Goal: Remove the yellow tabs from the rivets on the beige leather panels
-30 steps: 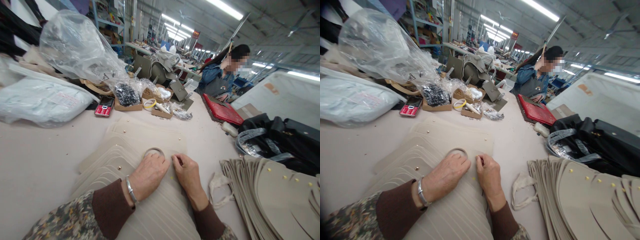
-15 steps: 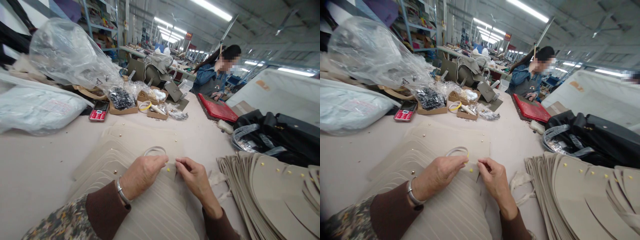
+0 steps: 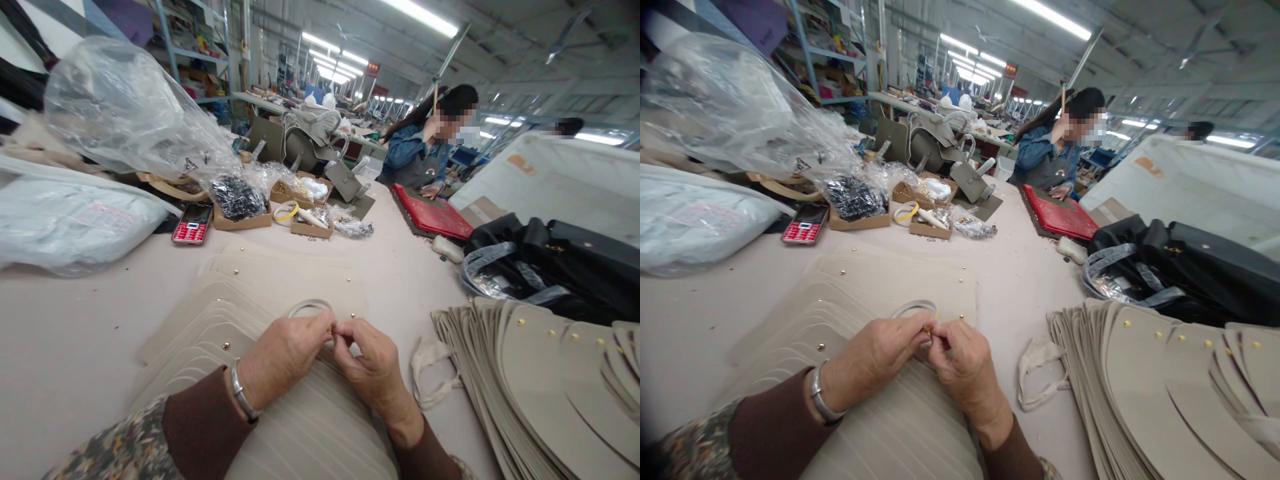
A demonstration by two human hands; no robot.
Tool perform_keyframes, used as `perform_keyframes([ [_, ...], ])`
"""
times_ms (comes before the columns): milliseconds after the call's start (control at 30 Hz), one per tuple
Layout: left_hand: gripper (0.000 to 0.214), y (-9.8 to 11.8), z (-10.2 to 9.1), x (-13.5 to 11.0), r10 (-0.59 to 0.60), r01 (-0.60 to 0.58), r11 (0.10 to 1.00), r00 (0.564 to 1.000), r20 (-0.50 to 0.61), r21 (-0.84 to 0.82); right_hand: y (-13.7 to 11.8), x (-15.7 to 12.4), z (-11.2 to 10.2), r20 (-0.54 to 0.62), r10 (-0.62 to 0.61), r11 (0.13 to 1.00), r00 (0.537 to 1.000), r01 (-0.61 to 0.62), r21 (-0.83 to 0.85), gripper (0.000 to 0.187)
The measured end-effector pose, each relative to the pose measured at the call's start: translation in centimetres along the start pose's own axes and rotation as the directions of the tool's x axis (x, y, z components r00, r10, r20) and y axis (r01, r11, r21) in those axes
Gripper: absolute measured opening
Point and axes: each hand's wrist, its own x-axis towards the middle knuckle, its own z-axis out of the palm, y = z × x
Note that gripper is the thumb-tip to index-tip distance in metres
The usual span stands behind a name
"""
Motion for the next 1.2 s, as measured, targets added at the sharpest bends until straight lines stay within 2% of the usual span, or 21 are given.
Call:
perform_keyframes([
  [100, 0.014, 0.1, -0.1, 0.3, -0.007, 0.008, 1.000, 1.000, -0.026, 0.005, -0.5, 0.0, 0.0, -0.024, 0.089, 0.996, 0.996, -0.089, 0.027, 0.019],
  [167, 0.017, 0.4, -0.1, 0.4, 0.027, -0.026, 0.999, 0.997, -0.067, 0.023, -0.9, 0.3, -0.2, 0.003, 0.269, 0.951, 0.963, -0.266, 0.157, 0.015],
  [200, 0.019, 0.7, -0.2, 0.5, 0.056, -0.053, 0.998, 0.994, -0.091, 0.036, -0.9, 0.4, -0.3, 0.033, 0.383, 0.891, 0.923, -0.379, 0.251, 0.014],
  [267, 0.020, 1.4, -0.3, 0.5, 0.118, -0.110, 0.992, 0.984, -0.134, 0.063, -0.5, 0.8, -0.6, 0.108, 0.592, 0.691, 0.798, -0.573, 0.441, 0.015],
  [333, 0.021, 1.9, -0.4, 0.6, 0.142, -0.129, 0.987, 0.978, -0.152, 0.092, 0.6, 1.0, -1.0, 0.167, 0.707, 0.504, 0.687, -0.656, 0.561, 0.022],
  [400, 0.021, 2.0, -0.6, 0.9, 0.078, -0.059, 0.987, 0.990, -0.121, 0.151, 2.0, 1.0, -1.3, 0.190, 0.742, 0.438, 0.643, -0.679, 0.589, 0.029],
  [500, 0.016, 1.2, -0.8, 1.6, -0.060, 0.056, 0.952, 0.998, 0.005, 0.301, 3.8, 0.4, -1.2, 0.175, 0.740, 0.466, 0.649, -0.683, 0.563, 0.033],
  [600, 0.011, 0.3, -0.7, 2.2, -0.101, 0.048, 0.919, 0.988, 0.115, 0.391, 4.8, -0.3, -0.5, 0.181, 0.736, 0.469, 0.653, -0.684, 0.559, 0.034],
  [733, 0.010, 0.1, -0.3, 2.4, -0.115, 0.046, 0.918, 0.981, 0.156, 0.394, 5.5, -0.7, 0.0, 0.219, 0.735, 0.442, 0.641, -0.699, 0.562, 0.034],
  [900, 0.010, 0.4, 0.1, 2.5, -0.138, 0.076, 0.949, 0.972, 0.188, 0.306, 6.0, -1.1, -0.7, 0.268, 0.723, 0.441, 0.637, -0.724, 0.531, 0.032],
  [1200, 0.011, 0.1, 0.3, 2.6, -0.141, 0.074, 0.959, 0.961, 0.236, 0.274, 5.2, -1.3, -0.9, 0.280, 0.629, 0.671, 0.725, -0.689, 0.275, 0.025],
])
